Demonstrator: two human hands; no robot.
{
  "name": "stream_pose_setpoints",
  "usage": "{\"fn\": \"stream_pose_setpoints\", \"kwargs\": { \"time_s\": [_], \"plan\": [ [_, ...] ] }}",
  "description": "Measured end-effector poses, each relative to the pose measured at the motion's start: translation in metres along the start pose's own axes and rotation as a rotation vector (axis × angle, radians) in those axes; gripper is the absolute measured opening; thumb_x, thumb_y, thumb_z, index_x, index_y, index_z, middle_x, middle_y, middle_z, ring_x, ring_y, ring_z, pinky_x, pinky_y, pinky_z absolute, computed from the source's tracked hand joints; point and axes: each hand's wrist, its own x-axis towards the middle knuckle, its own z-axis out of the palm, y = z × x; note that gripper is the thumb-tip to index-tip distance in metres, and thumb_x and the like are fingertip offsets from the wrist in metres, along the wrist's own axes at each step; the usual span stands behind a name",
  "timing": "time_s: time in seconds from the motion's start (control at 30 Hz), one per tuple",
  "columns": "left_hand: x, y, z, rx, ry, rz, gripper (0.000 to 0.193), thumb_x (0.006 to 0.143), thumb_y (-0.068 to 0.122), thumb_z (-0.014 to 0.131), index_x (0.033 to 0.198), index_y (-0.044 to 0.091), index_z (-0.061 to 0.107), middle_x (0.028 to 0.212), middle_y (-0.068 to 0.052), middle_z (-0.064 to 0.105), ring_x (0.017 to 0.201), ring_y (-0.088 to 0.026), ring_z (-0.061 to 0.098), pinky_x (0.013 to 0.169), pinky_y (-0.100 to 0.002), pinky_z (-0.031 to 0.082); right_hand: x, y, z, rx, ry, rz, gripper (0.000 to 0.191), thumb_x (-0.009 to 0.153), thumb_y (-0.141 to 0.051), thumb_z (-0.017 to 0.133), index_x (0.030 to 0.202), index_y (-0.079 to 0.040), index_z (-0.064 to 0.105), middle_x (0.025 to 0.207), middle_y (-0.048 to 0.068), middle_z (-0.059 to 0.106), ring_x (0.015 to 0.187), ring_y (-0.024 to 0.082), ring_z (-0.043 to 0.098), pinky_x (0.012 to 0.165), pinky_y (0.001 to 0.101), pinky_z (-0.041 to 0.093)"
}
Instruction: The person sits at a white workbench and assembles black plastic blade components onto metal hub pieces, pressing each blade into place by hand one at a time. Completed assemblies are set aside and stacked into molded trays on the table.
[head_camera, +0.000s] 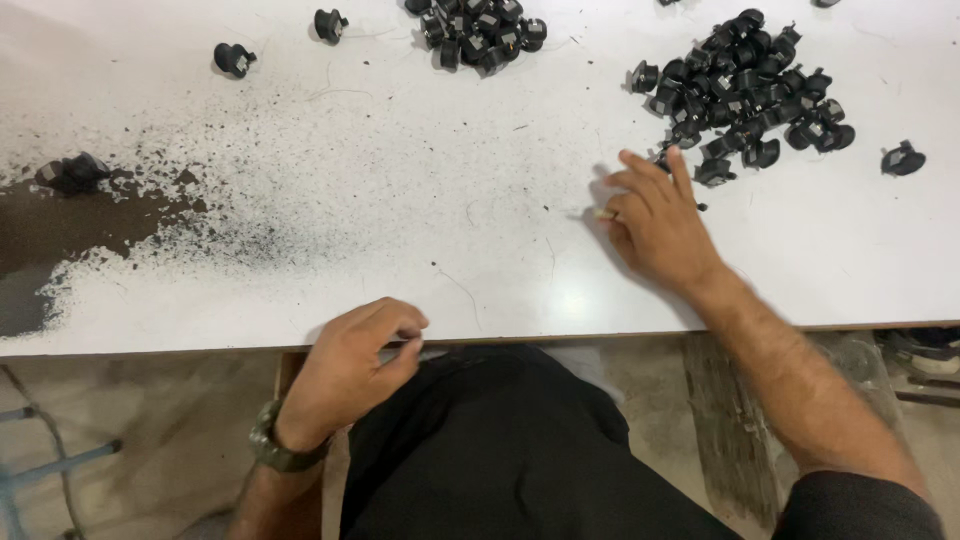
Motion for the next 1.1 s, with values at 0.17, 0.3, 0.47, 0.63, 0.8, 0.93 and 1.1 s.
{"fn": "stream_pose_setpoints", "kwargs": {
  "time_s": [0.17,0.3,0.47,0.63,0.8,0.93,1.1],
  "plan": [
    [-0.041,-0.011,-0.04,-0.043,0.07,-0.231,0.009,0.085,0.008,0.072,0.094,0.006,0.072,0.078,-0.004,0.072,0.064,-0.014,0.068,0.056,-0.029,0.054,0.048,0.054,-0.006,-0.124,0.138,0.016,0.023,0.104,-0.006,0.071,0.119,-0.004,0.053,0.145,0.019,0.055,0.153,0.037,0.042,0.133,0.0631,0.016],
    [-0.049,-0.014,-0.058,0.069,0.11,-0.372,0.014,0.085,0.015,0.074,0.096,0.007,0.072,0.08,-0.005,0.074,0.067,-0.015,0.071,0.056,-0.031,0.054,0.083,0.021,0.009,-0.026,0.241,0.029,0.02,0.103,-0.005,0.066,0.118,-0.004,0.053,0.149,0.02,0.054,0.155,0.039,0.041,0.133,0.0638,0.02],
    [-0.019,-0.013,-0.087,0.208,0.22,-0.206,0.021,0.087,0.017,0.075,0.102,0.005,0.071,0.095,-0.01,0.073,0.081,-0.02,0.071,0.061,-0.032,0.057,0.097,-0.105,0.033,0.512,0.024,-0.135,0.032,0.104,-0.017,0.06,0.131,0.0,0.056,0.137,0.025,0.058,0.138,0.042,0.051,0.122,0.0559,0.033],
    [0.008,-0.033,-0.097,0.276,0.236,-0.111,0.02,0.089,0.021,0.076,0.103,0.008,0.071,0.103,-0.01,0.074,0.094,-0.021,0.071,0.079,-0.038,0.056,0.053,-0.202,0.008,1.093,-0.543,-0.473,0.019,0.105,-0.022,0.059,0.112,-0.005,0.056,0.143,0.02,0.056,0.147,0.036,0.045,0.128,0.0569,0.026],
    [0.03,-0.092,-0.154,0.653,0.771,-0.147,0.037,0.097,0.03,0.085,0.117,0.004,0.068,0.125,-0.02,0.067,0.119,-0.037,0.058,0.1,-0.053,0.049,0.011,-0.16,0.004,1.132,-0.303,-0.213,0.013,0.105,-0.023,0.06,0.1,-0.011,0.059,0.142,0.016,0.064,0.146,0.035,0.053,0.128,0.0575,0.029],
    [0.064,-0.113,-0.187,0.618,0.691,-0.423,0.065,0.1,0.053,0.068,0.142,0.004,0.058,0.147,-0.025,0.053,0.137,-0.044,0.045,0.116,-0.062,0.033,-0.022,-0.112,0.008,1.284,-0.018,0.276,0.014,0.105,-0.019,0.053,0.105,-0.008,0.061,0.131,0.016,0.067,0.135,0.034,0.06,0.121,0.0527,0.042],
    [0.136,-0.086,-0.171,0.431,0.356,-0.444,0.087,0.101,0.07,0.053,0.161,0.01,0.033,0.166,-0.021,0.027,0.152,-0.04,0.025,0.123,-0.06,0.017,-0.038,-0.102,0.02,1.344,0.183,0.59,0.014,0.104,-0.017,0.052,0.11,-0.006,0.059,0.12,0.014,0.07,0.12,0.028,0.067,0.1,0.0463,0.056]
  ]
}}
